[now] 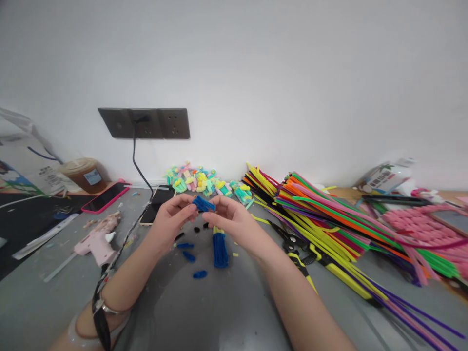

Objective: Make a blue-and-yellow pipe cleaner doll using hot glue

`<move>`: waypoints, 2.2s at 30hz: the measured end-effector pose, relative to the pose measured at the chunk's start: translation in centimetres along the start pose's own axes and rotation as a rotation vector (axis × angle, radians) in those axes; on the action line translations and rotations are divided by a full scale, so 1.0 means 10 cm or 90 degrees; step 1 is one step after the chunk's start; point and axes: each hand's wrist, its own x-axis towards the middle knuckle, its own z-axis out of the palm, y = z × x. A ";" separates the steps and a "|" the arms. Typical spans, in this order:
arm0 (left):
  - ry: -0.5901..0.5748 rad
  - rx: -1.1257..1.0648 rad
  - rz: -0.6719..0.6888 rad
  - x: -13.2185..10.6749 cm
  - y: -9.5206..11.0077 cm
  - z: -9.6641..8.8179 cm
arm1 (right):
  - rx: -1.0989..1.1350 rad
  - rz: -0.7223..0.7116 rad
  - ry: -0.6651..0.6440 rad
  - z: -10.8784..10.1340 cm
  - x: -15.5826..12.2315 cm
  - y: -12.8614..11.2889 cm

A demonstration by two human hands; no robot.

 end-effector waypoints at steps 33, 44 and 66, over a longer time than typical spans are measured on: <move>-0.396 0.426 -0.022 0.08 0.01 -0.30 | -0.343 0.071 -0.013 -0.47 0.02 0.13; -0.259 0.233 -0.009 0.17 -0.09 -0.37 | -0.281 -0.129 0.232 -0.47 0.08 0.07; -0.030 0.090 0.004 0.30 -0.27 -0.34 | -0.829 -0.131 -0.016 2.47 0.73 0.53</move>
